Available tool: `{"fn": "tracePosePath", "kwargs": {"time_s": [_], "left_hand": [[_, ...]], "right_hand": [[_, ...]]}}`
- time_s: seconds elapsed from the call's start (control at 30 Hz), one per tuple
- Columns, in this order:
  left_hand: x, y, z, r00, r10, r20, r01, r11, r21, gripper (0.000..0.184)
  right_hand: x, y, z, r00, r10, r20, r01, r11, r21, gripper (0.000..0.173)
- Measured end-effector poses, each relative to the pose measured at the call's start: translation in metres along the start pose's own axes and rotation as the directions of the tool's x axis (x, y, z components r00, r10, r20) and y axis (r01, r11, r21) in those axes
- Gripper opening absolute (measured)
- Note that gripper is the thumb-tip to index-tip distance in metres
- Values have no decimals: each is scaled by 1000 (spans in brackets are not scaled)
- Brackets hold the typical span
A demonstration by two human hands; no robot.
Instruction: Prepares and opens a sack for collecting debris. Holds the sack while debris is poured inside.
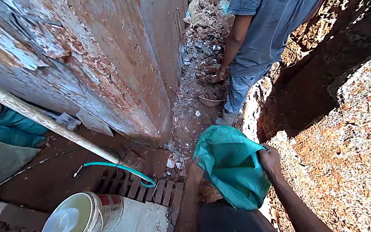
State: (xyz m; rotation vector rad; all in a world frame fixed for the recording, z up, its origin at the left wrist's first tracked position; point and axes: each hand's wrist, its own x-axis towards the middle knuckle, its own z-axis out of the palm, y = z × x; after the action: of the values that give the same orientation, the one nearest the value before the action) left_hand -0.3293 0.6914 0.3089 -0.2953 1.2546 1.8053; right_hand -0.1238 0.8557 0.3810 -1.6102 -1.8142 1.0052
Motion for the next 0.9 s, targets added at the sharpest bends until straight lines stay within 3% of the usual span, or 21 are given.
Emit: {"fn": "tracePosePath", "kwargs": {"time_s": [0.07,0.13,0.17,0.27,0.3,0.33,0.4,0.43,0.5,0.53,0.57,0.6,0.67,0.73,0.8,0.9], "left_hand": [[-1,18,-17,997,-32,70,41,990,-132,27],[-6,41,-41,978,-27,208,35,999,-34,26],[-7,53,-59,939,-20,343,5,999,43,29],[11,79,-96,678,-83,731,-82,979,187,43],[16,78,-101,619,-54,783,-87,987,137,47],[20,71,-104,613,23,790,-78,996,32,49],[30,44,-106,716,189,672,-30,970,-242,48],[32,32,-103,799,191,570,-26,958,-285,43],[33,13,-95,972,68,225,-54,996,-71,44],[34,8,-93,997,56,48,-62,988,140,41],[38,5,-99,995,98,-20,-87,945,316,40],[37,9,-105,986,165,-7,-144,881,452,42],[21,25,-105,957,223,187,-291,746,600,56],[10,14,-93,920,140,367,-369,627,686,85],[21,-19,-79,928,136,347,-367,497,786,102],[59,-62,-73,951,154,270,-305,298,905,93]], "right_hand": [[23,21,-18,996,-46,71,44,999,28,23],[51,53,-46,985,-104,135,86,987,137,27],[63,68,-61,982,-116,149,82,973,217,27],[76,91,-93,978,-79,195,10,943,331,24],[73,90,-95,976,-72,205,-3,938,346,25],[68,87,-92,978,-72,198,-6,929,369,25],[59,82,-80,986,-74,151,3,903,429,28],[55,81,-73,991,-58,120,-1,895,445,29],[48,79,-66,997,-10,70,-23,889,457,29],[47,76,-66,999,9,50,-30,893,448,29],[45,71,-66,999,23,37,-37,896,443,29],[44,65,-67,999,34,33,-45,899,436,29],[37,51,-67,998,51,38,-62,899,434,31],[29,38,-64,997,62,55,-80,895,440,31],[25,23,-60,995,48,83,-80,892,445,29],[20,7,-60,987,-33,160,-41,896,443,29]]}}
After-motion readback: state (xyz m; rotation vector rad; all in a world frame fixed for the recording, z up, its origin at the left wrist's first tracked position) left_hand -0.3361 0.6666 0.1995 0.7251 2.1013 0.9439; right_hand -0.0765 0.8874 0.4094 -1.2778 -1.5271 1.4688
